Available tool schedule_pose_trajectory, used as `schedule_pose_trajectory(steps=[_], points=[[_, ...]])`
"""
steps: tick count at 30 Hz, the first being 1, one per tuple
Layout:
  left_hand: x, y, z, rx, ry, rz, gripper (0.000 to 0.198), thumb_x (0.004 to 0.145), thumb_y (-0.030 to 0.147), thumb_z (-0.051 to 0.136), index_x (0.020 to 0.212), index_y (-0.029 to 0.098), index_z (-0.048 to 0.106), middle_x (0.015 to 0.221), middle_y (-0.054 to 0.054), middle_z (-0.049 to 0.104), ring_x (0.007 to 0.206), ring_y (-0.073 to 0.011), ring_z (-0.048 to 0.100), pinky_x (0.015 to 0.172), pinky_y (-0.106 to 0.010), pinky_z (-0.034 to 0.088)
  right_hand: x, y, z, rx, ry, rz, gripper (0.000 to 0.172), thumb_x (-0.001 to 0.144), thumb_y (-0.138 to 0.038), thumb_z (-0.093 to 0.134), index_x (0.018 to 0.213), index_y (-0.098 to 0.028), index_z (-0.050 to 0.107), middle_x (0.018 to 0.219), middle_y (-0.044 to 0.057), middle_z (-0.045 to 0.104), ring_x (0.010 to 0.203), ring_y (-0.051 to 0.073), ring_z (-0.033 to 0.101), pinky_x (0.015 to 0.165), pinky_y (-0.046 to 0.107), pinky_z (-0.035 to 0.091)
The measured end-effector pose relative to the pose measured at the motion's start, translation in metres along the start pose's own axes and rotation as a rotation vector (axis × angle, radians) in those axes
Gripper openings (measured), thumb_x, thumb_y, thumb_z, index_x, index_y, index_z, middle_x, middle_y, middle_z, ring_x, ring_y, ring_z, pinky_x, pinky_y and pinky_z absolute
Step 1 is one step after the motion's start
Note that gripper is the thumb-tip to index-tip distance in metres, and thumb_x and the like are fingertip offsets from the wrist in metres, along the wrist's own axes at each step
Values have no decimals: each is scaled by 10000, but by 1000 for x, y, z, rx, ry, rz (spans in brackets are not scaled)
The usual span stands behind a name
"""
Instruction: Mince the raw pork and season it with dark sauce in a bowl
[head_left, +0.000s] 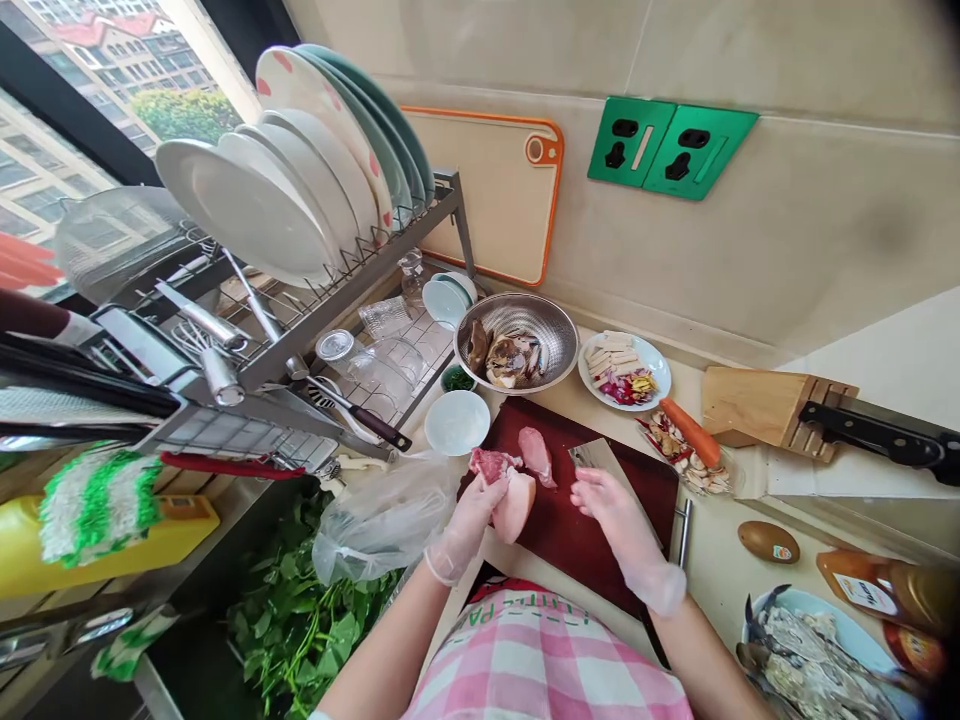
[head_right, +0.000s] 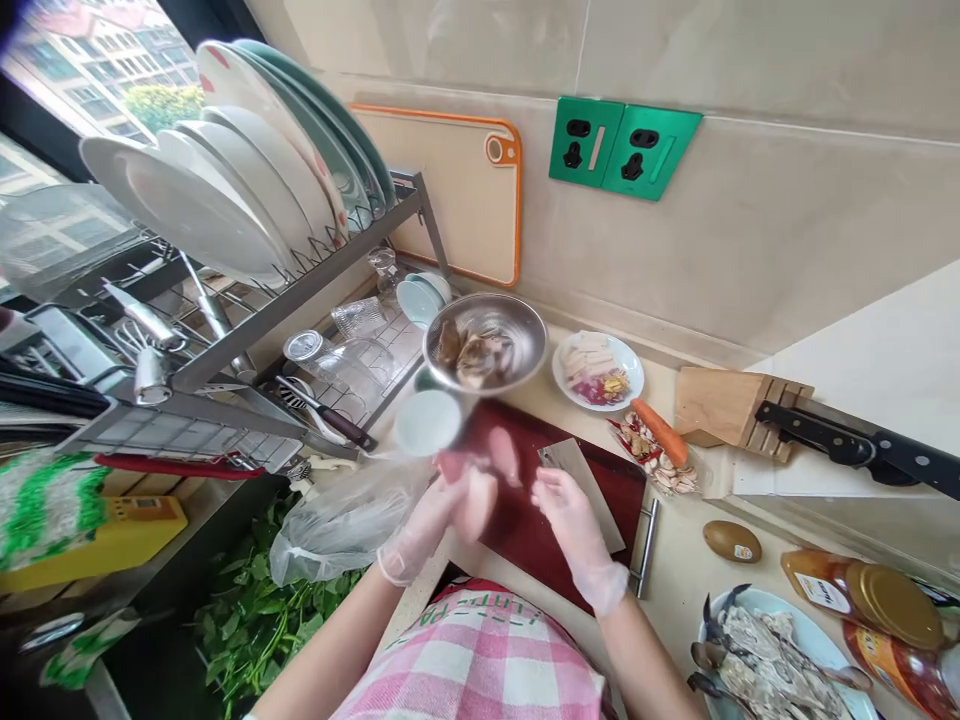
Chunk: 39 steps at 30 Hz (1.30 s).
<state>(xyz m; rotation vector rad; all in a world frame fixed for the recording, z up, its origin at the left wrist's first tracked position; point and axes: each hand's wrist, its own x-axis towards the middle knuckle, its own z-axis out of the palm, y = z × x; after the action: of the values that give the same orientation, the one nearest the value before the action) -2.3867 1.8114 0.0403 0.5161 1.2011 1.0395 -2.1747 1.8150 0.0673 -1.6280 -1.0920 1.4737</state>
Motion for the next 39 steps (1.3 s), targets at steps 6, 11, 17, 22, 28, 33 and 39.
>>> schedule_pose_trajectory(steps=[6,11,17,22,28,33,39], points=[[-10,-11,-1,8,39,-121,585,671,442,748,1183,205,596,1029,-69,675,882,-214,619,681,-267,471,-55,101,-58,-625,240,-51,402,812,-444,500,1112,-181,549,1094,125,633,1017,260,604,893,409,465],[-21,-20,-3,-29,49,-136,565,639,352,783,1147,190,595,930,-45,675,738,-158,614,602,-233,474,-69,114,-50,-986,207,-56,440,819,-251,492,1245,-140,495,1045,144,648,944,283,626,801,400,481],[-23,-21,-11,-133,55,-115,502,631,222,787,1102,205,612,989,-33,695,797,-167,664,664,-235,529,-71,99,-43,-787,264,-102,464,800,-200,438,1263,-169,444,1141,133,617,1001,253,617,846,386,481],[-22,-20,-11,-261,135,-166,406,707,144,703,1096,185,598,920,-31,715,718,-148,689,630,-220,553,-99,92,-51,-202,249,53,490,784,-403,475,1238,-221,439,848,23,650,709,193,641,605,317,515],[-28,-32,4,-473,21,-358,422,808,139,578,1226,152,524,932,-84,725,856,-206,703,688,-257,581,-129,95,-64,148,167,265,712,671,-511,600,1263,-182,379,576,-84,494,442,116,465,430,248,384],[-29,-28,0,-454,51,-261,425,770,113,592,1190,167,562,958,-67,721,840,-189,698,678,-235,577,-142,110,-75,179,173,246,658,680,-507,587,1230,-200,397,638,-62,529,450,110,457,439,258,379],[-18,-7,-1,-284,76,-15,424,717,213,692,1129,244,597,1044,-28,692,905,-179,670,755,-242,546,-140,121,-87,99,137,223,587,719,-490,563,1234,-225,464,723,-22,621,480,136,534,461,276,439]])
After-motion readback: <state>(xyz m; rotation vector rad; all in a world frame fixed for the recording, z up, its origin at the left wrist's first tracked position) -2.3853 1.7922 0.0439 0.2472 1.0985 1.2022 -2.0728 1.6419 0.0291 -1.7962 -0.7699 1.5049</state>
